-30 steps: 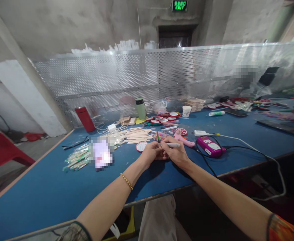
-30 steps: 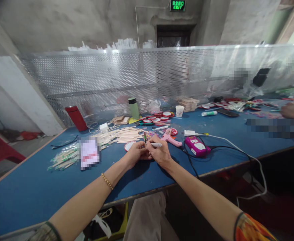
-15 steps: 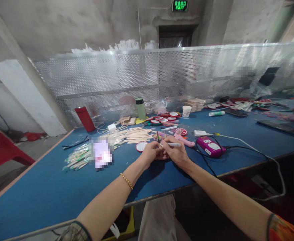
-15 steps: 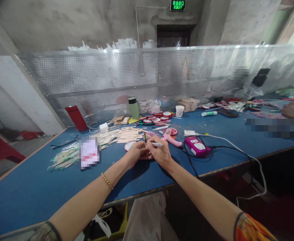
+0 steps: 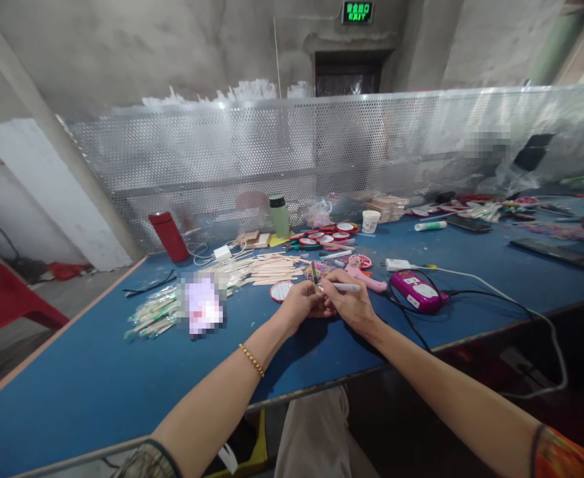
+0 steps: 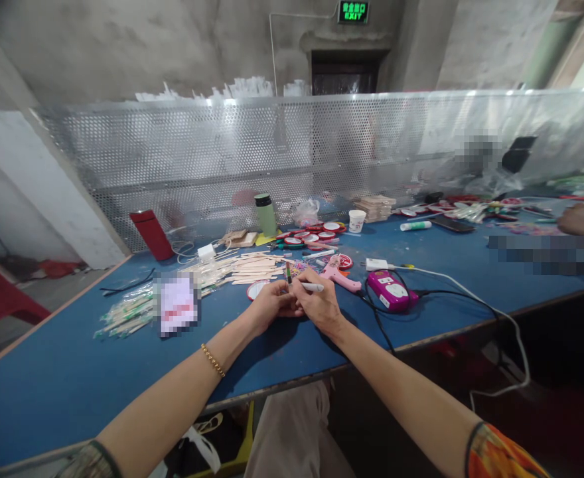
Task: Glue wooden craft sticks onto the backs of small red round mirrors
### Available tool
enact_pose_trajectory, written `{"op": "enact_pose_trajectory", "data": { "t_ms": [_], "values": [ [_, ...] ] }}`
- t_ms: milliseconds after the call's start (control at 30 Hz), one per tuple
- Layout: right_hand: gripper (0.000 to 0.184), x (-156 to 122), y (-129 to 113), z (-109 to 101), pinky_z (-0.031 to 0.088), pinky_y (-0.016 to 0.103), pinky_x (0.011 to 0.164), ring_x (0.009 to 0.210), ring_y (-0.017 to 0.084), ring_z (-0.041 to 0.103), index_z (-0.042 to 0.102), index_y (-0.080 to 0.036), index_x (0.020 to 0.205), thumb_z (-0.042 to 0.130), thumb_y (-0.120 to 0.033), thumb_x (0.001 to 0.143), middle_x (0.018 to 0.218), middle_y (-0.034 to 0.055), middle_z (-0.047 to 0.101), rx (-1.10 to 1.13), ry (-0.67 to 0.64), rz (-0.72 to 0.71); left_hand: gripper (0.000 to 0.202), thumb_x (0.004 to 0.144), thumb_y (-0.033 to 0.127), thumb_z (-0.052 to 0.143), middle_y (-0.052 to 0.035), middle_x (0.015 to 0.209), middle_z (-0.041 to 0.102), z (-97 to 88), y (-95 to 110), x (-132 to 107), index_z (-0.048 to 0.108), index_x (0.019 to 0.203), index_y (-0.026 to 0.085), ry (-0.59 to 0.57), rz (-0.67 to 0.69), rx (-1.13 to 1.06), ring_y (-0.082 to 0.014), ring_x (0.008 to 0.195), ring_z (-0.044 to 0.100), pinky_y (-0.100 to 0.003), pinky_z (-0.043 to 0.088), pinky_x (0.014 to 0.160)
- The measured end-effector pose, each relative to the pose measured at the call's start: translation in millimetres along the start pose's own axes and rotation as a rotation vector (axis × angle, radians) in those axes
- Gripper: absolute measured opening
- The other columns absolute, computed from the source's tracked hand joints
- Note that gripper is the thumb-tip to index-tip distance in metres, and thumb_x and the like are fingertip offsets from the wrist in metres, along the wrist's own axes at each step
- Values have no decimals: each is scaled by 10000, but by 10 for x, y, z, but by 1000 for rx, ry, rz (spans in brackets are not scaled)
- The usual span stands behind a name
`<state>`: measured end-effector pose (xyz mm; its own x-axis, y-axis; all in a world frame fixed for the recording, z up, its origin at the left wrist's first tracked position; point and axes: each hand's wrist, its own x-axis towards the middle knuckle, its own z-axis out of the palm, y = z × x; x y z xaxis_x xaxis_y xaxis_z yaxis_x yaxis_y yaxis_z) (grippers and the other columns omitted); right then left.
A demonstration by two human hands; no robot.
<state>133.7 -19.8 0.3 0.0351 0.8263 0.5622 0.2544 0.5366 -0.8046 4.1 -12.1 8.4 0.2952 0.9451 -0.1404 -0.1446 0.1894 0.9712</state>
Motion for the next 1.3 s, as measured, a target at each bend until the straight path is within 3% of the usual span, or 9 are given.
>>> {"op": "enact_pose_trajectory", "data": {
  "t_ms": [267,700,933,1300],
  "values": [
    [228,0,8,1,450,212,382,424,127,569,559,-218,701,567,-397,843,526,-31,574,-1,-30,7,292,757,201,770,-1,584,625,-34,-25,11,489,712,139,-35,6,-22,-97,524,628,-265,595,599],
    [250,-10,-8,6,473,237,379,415,140,577,560,-226,683,580,-424,834,530,-26,585,37,8,49,285,750,179,751,5,587,627,-31,-13,11,473,697,150,-34,10,7,-112,543,640,-278,594,605],
    [247,-7,-40,-5,470,230,379,415,134,574,553,-223,680,588,-419,827,532,-24,584,25,-4,25,210,800,90,649,8,553,616,-16,-10,5,472,703,150,-9,-3,11,-105,508,622,-272,584,599],
    [235,7,-34,0,476,236,383,411,131,572,543,-230,668,569,-402,826,548,-29,576,-4,-3,15,285,745,187,767,4,591,629,-27,-14,7,490,698,144,-31,13,-1,-104,537,635,-275,600,609]
  ]
}}
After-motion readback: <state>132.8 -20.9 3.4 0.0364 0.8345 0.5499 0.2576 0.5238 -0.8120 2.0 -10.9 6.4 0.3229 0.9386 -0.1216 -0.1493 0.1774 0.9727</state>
